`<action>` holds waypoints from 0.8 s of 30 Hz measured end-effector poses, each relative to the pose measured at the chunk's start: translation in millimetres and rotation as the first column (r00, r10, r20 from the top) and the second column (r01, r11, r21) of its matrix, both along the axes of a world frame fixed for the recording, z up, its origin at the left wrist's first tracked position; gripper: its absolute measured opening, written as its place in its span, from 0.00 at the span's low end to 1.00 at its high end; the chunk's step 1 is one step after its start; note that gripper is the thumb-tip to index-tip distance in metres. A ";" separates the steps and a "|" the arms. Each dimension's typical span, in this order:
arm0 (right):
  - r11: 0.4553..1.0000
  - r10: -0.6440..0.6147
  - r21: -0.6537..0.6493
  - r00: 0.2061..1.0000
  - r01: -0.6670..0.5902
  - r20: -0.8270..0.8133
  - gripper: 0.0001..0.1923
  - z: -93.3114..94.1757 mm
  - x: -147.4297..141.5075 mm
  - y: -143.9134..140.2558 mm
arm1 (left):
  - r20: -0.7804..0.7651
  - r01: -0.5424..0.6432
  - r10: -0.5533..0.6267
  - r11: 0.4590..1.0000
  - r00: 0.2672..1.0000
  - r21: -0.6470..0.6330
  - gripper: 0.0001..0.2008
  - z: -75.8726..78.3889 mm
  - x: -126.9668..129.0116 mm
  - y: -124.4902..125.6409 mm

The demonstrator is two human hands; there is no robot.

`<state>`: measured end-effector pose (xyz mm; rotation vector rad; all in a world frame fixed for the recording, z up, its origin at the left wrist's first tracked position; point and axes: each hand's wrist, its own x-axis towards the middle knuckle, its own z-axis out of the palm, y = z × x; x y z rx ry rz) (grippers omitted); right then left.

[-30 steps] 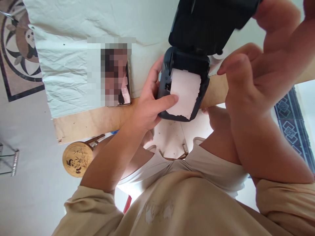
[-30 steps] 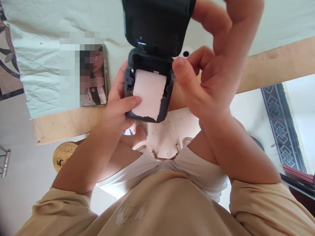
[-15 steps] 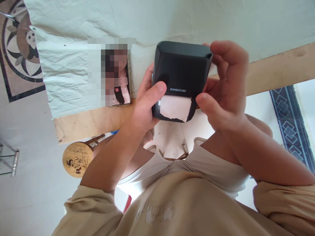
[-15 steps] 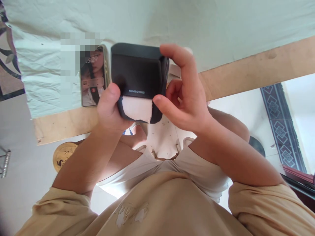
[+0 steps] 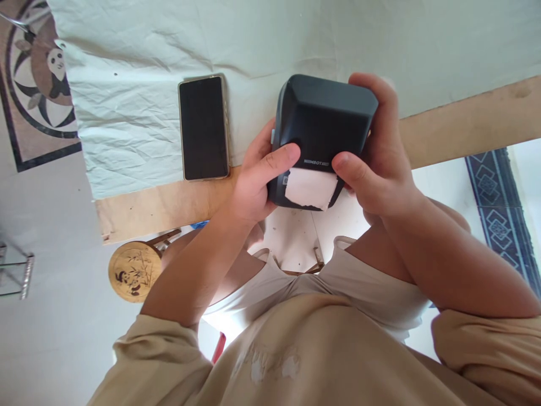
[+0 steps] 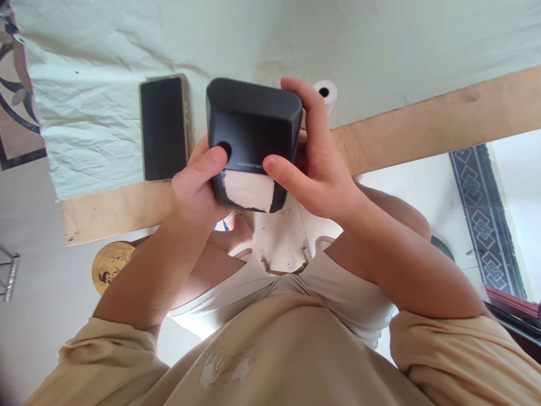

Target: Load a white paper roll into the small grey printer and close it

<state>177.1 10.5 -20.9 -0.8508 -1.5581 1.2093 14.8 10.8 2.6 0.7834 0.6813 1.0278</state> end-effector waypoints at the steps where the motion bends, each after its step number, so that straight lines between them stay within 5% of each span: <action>1: 1.000 -0.002 0.011 1.000 0.002 0.005 0.32 -0.6 0.1 0.2 | 0.002 0.002 -0.002 1.000 1.000 0.002 0.04 -0.4 -0.1 0.1; 24: 0.994 0.034 -0.107 0.999 -0.037 -0.033 0.33 3.8 3.6 0.8 | 0.085 0.026 -0.021 0.997 0.996 -0.068 0.07 -2.8 -1.7 2.4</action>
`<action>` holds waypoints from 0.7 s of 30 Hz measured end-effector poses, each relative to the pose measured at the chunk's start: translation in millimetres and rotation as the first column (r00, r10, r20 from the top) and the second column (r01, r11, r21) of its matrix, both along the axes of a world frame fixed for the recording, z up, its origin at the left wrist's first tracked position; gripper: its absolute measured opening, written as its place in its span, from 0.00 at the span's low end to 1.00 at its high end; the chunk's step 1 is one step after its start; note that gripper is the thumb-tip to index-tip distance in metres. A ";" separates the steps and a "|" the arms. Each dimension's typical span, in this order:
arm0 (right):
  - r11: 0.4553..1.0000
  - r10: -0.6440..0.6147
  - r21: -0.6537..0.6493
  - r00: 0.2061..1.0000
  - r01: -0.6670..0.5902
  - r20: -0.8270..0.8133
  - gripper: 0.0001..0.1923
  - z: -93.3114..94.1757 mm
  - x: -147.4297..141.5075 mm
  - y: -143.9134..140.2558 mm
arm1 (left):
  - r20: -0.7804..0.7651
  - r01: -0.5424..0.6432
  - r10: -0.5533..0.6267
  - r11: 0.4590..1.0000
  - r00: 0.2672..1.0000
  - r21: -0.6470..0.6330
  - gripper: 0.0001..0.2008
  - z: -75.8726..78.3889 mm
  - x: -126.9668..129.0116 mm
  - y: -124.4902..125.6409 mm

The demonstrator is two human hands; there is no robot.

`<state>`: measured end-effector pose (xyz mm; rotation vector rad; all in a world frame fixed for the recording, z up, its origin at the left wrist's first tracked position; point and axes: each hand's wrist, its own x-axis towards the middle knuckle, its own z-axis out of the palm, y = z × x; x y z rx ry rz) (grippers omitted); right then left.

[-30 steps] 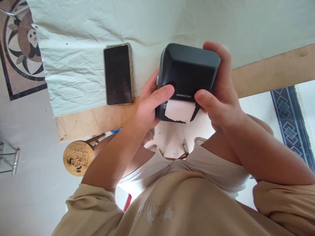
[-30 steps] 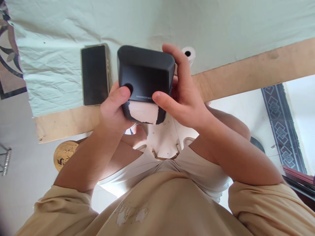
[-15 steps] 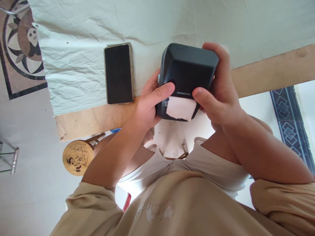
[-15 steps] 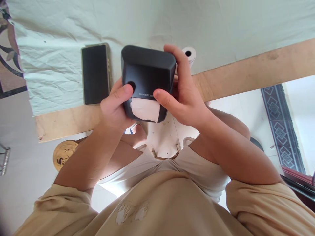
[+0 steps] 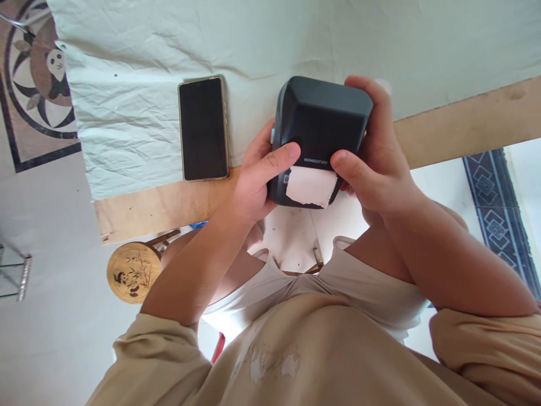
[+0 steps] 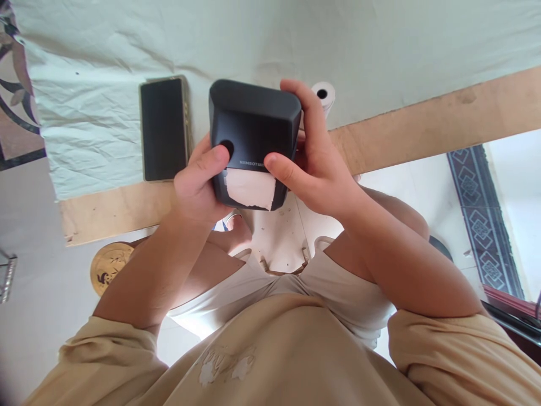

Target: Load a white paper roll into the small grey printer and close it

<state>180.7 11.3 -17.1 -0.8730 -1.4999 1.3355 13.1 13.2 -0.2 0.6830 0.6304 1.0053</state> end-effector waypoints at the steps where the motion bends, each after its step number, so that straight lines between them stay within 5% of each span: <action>1: 0.999 -0.017 -0.027 1.000 0.017 -0.001 0.33 2.4 -0.5 -2.0 | 0.006 0.004 -0.004 1.000 1.000 -0.006 0.08 0.0 -0.2 0.1; 10: 0.989 -0.082 -0.126 0.996 0.076 -0.046 0.33 10.6 -4.0 -9.9 | 0.012 -0.051 0.052 0.997 0.999 -0.060 0.21 -3.4 5.0 2.6; 21: 0.994 -0.084 -0.079 0.995 0.080 -0.048 0.34 5.8 -2.8 -9.4 | -0.039 -0.162 0.158 0.974 0.987 -0.156 0.19 -2.6 7.8 2.9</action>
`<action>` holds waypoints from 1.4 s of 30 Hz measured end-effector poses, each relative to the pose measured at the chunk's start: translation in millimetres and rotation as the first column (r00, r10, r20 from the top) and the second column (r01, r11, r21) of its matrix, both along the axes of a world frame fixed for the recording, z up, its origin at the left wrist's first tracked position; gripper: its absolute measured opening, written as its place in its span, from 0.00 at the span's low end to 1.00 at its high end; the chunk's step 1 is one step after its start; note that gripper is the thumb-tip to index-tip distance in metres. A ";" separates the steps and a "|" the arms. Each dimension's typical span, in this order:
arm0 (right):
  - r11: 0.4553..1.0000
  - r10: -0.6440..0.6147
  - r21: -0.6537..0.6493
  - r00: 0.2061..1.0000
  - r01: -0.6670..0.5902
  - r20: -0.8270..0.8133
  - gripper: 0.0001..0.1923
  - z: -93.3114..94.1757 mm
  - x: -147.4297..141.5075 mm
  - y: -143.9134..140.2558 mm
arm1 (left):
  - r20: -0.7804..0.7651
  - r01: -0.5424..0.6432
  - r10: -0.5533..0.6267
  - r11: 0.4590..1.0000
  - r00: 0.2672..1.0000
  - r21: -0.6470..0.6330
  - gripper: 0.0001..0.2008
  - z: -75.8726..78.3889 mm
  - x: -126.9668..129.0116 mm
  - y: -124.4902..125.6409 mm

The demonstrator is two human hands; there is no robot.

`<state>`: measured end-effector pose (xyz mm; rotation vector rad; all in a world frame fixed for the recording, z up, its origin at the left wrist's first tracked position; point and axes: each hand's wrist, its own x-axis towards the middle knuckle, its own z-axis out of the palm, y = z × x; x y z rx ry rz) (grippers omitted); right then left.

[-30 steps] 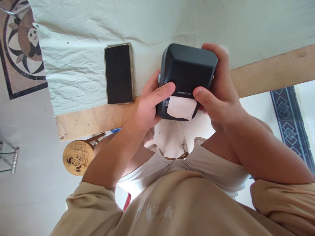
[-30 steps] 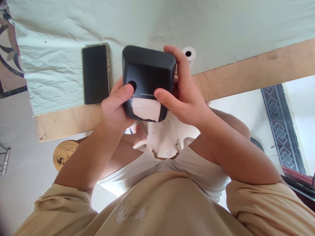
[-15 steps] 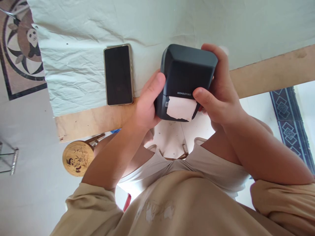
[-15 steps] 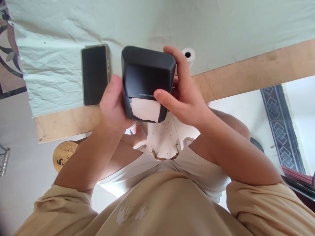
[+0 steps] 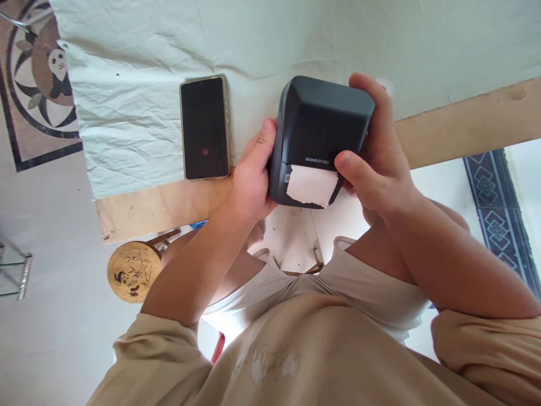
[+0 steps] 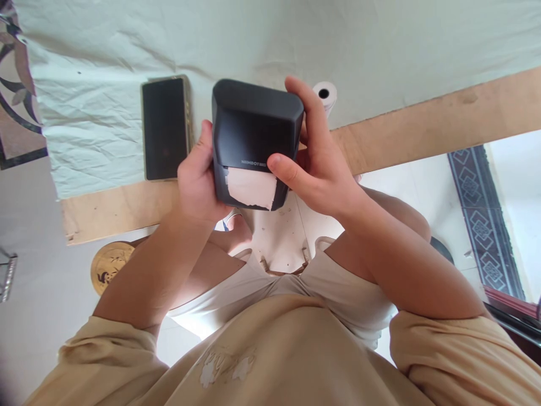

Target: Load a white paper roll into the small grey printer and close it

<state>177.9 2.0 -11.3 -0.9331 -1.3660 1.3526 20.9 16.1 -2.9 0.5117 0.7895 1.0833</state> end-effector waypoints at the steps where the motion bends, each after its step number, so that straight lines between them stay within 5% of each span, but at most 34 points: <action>1: 1.000 0.018 0.017 1.000 -0.018 -0.001 0.35 -1.3 1.0 0.6 | 0.011 0.007 -0.008 1.000 1.000 0.025 0.17 -1.6 -1.4 0.5; 7: 0.991 0.085 0.098 0.992 -0.094 0.088 0.44 -9.6 8.5 5.4 | 0.006 0.034 -0.035 0.996 0.999 0.086 0.16 -5.5 -5.7 2.5; 14: 0.976 -0.177 0.181 0.921 0.119 0.347 0.40 5.0 10.1 -3.2 | -0.029 0.026 -0.027 0.999 0.999 -0.021 0.20 6.9 -4.4 1.8; 20: 0.777 -0.569 0.540 0.730 0.324 0.380 0.20 37.2 0.9 1.3 | 0.054 0.088 -0.094 0.990 0.994 0.109 0.14 5.5 -4.2 -2.6; 26: 0.613 -0.761 0.552 0.610 0.566 0.220 0.13 47.1 -4.7 12.6 | 0.058 0.103 -0.109 0.990 0.992 0.097 0.12 1.1 -6.9 -4.1; 29: 0.733 -0.654 0.594 0.581 0.330 0.484 0.11 49.4 -1.8 8.6 | 0.077 0.108 -0.115 0.990 0.990 0.085 0.11 0.9 -6.3 -3.7; 33: 0.863 -0.449 0.499 0.336 -0.077 0.828 0.11 54.6 -1.0 7.0 | 0.060 0.100 -0.104 0.992 0.993 0.079 0.09 3.3 -5.1 -3.9; 37: 0.915 -0.352 0.376 0.171 -0.145 0.920 0.13 56.6 -2.1 14.3 | -0.012 0.119 -0.118 0.990 0.993 0.073 0.07 8.3 -4.4 -3.7; 40: 0.920 -0.306 0.362 0.298 -0.152 0.904 0.14 61.9 1.1 12.5 | -0.053 0.111 -0.108 0.991 0.993 0.070 0.06 9.3 -2.2 -3.7; 42: 0.957 -0.223 0.288 0.581 -0.021 0.783 0.13 68.2 7.5 6.4 | -0.049 0.085 -0.082 0.994 0.995 0.067 0.07 8.0 -0.8 -4.4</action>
